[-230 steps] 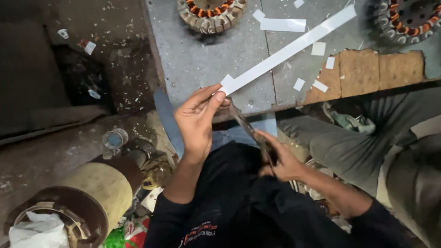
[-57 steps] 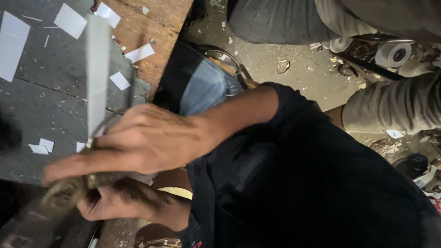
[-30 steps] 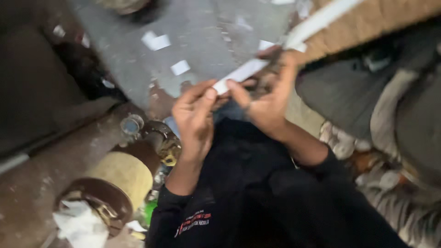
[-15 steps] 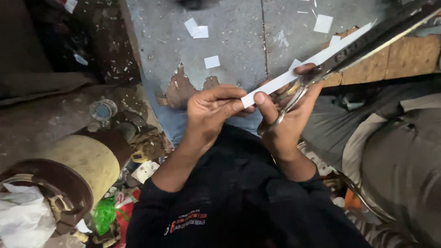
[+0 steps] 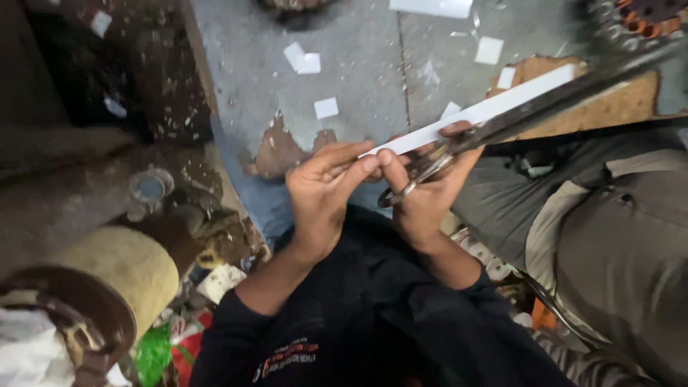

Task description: The person cuts a long white strip into small rectangular pieces using scissors and places them into slots on a circular motor stator. The person repeatedly cuts and inserts the pieces into the stator slots.

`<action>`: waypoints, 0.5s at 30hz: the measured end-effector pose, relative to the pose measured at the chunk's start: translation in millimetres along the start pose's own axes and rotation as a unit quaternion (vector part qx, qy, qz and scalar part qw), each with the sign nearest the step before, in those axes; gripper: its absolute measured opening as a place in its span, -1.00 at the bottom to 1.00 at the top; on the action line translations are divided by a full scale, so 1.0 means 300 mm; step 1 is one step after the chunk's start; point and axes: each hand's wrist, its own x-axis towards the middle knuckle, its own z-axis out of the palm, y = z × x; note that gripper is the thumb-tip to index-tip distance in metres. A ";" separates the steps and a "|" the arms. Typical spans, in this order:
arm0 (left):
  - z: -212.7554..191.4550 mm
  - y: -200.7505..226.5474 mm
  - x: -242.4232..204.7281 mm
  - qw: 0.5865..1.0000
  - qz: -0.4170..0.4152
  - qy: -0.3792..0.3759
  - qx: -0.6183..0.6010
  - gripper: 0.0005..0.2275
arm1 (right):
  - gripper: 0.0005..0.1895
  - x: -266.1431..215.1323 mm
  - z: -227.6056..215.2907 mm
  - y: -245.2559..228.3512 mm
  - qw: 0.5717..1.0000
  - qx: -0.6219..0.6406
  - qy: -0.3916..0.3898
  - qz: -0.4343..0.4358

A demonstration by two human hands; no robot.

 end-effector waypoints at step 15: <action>-0.092 0.030 0.084 0.997 0.034 0.037 0.060 -0.83 | 0.19 -0.176 -0.393 0.188 0.908 -0.068 -0.387 0.144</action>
